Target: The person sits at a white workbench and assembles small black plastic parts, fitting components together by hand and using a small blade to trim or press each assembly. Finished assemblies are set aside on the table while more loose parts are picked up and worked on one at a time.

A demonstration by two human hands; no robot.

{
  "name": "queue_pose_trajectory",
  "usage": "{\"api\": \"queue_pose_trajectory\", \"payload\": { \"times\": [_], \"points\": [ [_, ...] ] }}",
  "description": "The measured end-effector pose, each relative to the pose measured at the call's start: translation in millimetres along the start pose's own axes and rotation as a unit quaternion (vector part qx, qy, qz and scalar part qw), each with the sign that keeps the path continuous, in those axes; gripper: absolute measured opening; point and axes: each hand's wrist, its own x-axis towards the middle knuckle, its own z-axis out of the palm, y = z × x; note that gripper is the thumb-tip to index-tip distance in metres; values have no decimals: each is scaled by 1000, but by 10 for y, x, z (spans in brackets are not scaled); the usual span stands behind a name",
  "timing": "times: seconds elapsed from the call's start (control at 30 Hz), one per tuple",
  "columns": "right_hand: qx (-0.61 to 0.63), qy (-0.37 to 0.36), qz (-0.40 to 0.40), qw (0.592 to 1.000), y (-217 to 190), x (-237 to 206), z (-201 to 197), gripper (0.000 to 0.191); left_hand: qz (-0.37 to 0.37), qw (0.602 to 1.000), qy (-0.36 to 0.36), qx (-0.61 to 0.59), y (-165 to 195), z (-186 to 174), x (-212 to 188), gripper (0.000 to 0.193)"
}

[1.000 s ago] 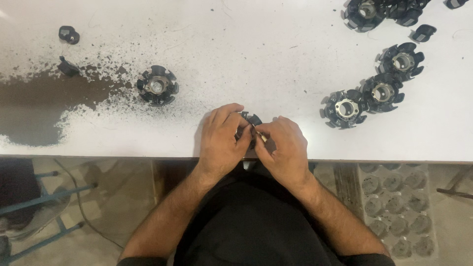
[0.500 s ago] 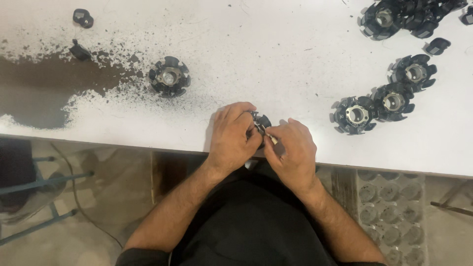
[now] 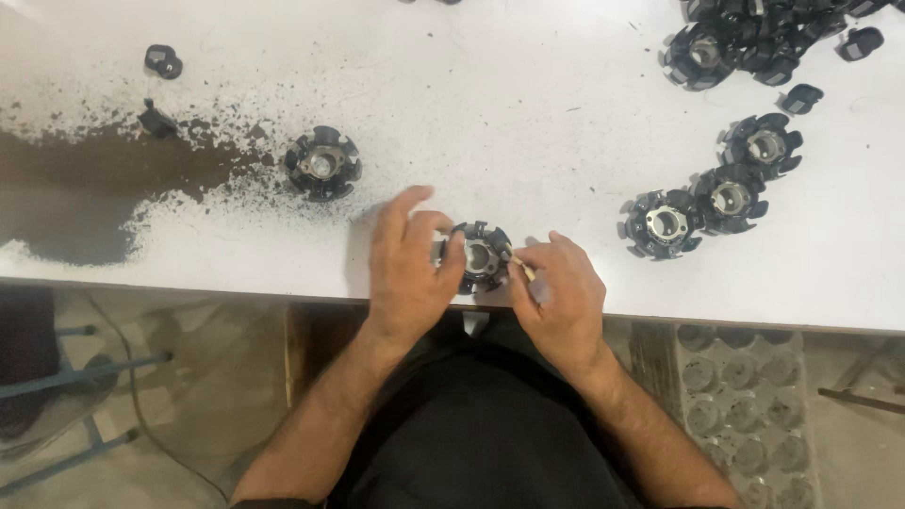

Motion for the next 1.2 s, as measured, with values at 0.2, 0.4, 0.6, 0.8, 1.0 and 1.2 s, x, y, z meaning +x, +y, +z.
{"api": "queue_pose_trajectory", "payload": {
  "times": [0.2,0.4,0.6,0.8,1.0,1.2],
  "points": [
    [6,24,25,999,6,-47,57,19,60,993,-81,60,45,-62,73,25],
    [5,3,42,999,1,17,75,20,20,986,-146,81,106,88,167,17],
    [13,2,48,999,32,19,34,21,69,990,-107,60,96,10,170,22],
    [15,3,37,999,67,23,37,22,64,992,-105,5,39,33,199,13],
    [13,-19,34,999,138,37,37,21,93,983,-153,41,14,-1,220,10],
    [15,-5,-10,1000,158,-24,52,26,9,987,-157,-11,69,26,179,14]
  ]
}}
